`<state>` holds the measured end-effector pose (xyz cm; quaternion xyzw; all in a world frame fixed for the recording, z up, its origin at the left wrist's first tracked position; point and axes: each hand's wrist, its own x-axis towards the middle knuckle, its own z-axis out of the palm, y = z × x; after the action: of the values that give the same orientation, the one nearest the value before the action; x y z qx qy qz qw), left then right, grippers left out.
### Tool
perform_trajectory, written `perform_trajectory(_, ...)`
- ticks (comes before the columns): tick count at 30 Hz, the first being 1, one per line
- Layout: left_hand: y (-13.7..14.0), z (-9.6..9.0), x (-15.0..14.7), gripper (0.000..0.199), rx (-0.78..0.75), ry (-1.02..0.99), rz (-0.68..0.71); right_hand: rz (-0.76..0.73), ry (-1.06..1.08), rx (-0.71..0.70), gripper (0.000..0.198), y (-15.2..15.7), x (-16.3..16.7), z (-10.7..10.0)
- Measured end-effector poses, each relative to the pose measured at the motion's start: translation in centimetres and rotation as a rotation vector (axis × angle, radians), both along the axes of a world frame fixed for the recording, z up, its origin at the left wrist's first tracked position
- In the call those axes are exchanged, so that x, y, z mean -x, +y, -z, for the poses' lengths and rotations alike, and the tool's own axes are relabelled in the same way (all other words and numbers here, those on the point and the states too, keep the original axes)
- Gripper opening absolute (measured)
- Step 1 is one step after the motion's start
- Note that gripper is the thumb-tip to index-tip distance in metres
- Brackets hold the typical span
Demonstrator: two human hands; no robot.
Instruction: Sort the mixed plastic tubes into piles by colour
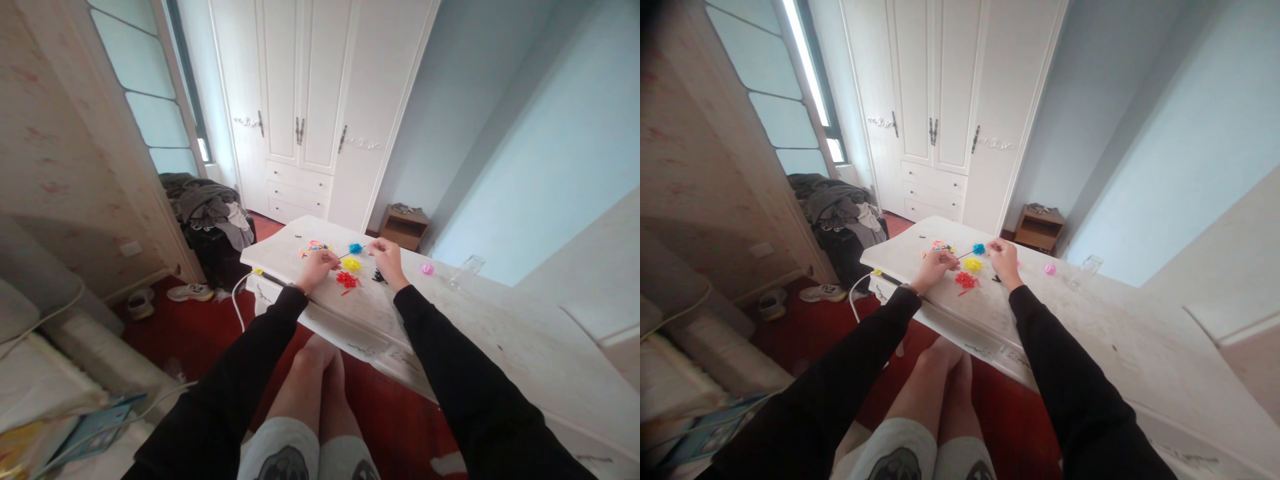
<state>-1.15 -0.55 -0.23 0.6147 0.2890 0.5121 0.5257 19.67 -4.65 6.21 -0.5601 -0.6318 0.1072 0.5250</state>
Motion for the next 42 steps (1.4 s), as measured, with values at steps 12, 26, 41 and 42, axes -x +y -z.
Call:
perform_trajectory(12, -0.5, -0.3, 0.4, 0.032, -0.05, 0.008, 0.01, -0.034, -0.181, 0.02, 0.026, -0.8, -6.3, -0.9)
perform_trajectory(26, -0.6, -0.6, 0.5, 0.024, -0.062, 0.089, -0.035, -0.164, -0.439, 0.087, 0.032, -2.9, -10.4, 3.1)
perform_trajectory(41, 2.3, -2.6, 4.4, 0.026, -0.121, 0.127, -0.609, -0.076, -0.326, 0.032, 0.027, -2.9, -10.9, 3.6)
perform_trajectory(42, 2.9, -2.9, 5.4, 0.022, -0.123, 0.218, -0.63, -0.078, -0.324, 0.028, 0.026, -2.7, -10.9, 3.7)
